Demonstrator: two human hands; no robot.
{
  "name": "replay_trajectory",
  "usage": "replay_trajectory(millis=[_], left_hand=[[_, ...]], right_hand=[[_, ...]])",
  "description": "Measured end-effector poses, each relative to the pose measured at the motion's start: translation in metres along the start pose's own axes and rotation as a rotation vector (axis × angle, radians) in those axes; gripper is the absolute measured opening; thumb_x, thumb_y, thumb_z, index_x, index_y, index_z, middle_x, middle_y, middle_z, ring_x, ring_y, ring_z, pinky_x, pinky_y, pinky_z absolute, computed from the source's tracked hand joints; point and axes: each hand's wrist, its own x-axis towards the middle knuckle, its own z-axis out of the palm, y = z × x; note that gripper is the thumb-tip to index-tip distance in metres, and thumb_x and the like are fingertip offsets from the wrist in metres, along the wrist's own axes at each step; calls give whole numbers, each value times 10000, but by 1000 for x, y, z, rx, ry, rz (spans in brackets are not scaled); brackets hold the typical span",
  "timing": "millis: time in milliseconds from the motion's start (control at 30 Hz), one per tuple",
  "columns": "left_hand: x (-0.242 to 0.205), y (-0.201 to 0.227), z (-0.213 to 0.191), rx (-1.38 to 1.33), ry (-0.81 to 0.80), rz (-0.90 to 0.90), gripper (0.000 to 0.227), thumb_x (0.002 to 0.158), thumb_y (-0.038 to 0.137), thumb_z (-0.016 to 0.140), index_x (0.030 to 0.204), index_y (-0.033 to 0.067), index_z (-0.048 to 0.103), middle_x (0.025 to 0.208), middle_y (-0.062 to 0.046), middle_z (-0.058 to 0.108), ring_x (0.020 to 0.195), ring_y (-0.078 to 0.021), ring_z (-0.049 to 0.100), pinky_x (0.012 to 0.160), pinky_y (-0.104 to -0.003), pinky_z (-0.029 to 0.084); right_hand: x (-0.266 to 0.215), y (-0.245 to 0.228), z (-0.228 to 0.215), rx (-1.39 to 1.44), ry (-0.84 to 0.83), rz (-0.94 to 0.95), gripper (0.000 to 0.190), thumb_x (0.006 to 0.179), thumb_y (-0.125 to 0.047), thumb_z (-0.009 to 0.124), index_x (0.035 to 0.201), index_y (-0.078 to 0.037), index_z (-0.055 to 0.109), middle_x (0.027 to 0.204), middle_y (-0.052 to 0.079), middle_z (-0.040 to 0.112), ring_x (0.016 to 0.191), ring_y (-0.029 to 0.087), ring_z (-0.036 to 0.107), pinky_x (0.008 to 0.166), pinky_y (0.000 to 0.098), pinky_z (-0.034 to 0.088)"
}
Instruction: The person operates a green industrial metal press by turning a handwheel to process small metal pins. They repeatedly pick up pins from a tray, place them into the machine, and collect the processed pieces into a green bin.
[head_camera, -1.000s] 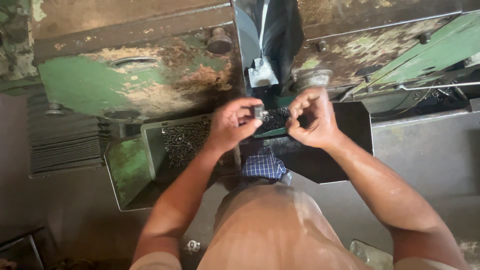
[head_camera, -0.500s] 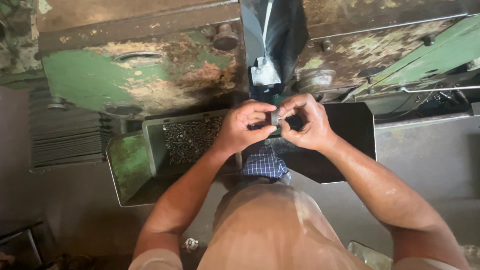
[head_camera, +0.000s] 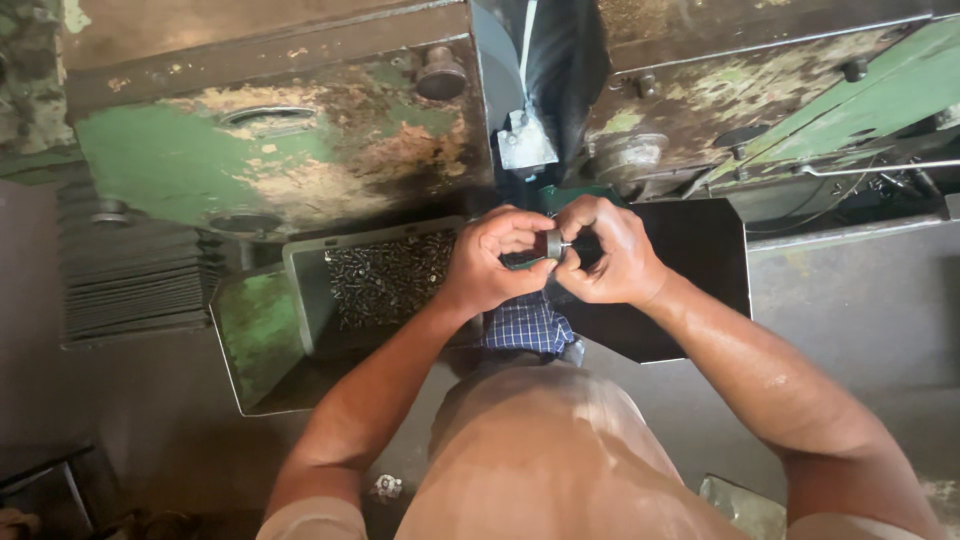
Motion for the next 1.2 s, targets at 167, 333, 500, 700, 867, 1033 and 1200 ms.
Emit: replay_trajectory(millis=[167,333,500,700,867,1033,1200], left_hand=[[2,-2,-18,-64,206,-22,447,871,-67,761,1296,-32,627,1079,-74,735,994,-122,716,932,-278,594],[3,-16,-27,-152,242,-42,445,904,-63,738,1330,-26,611,1118,-74,730,1022,-123,707,913,-269,581],[3,-22,-28,-172,238,20,432,938,-85,717,1343,-18,582,1236,-75,661,1141,-177,716,956,-292,584],[21,27,-1,1,147,71,405,953,-78,671,1348,-16,607,1309,-71,603,1183,-195,698,1010,-316,587],[92,77,40,366,-28,234,381,920,-14,738,1284,40,638,1286,-75,616,1124,-162,716,965,-287,621],[198,88,113,637,-136,413,277,889,94,820,1086,80,626,1021,-58,661,837,-190,686,758,-325,587],[301,43,180,898,-97,628,262,863,231,761,1013,134,570,979,-44,675,870,-292,703,715,-428,561]], right_hand=[[8,-1,-10,-70,21,197,298,846,39,665,1056,-61,480,889,93,603,748,227,682,668,334,557],[26,2,-12,-255,-145,332,342,832,-15,675,1136,-42,522,883,117,683,799,320,716,699,429,564],[27,-6,-22,-464,-130,307,196,934,-113,685,1101,-40,613,956,172,692,871,390,691,782,499,559],[16,-3,-16,-444,-243,84,217,888,-187,688,1054,-52,653,1028,168,695,896,381,700,747,476,580],[2,19,2,-480,-578,178,353,846,-232,695,1169,-92,669,979,147,693,864,360,701,716,493,574],[-11,26,10,-520,-638,146,411,870,-279,688,1239,-102,656,1036,166,684,891,364,693,763,506,569],[-12,34,9,-476,-705,263,528,871,-219,695,1375,-107,585,1227,151,693,1124,334,669,984,474,524]])
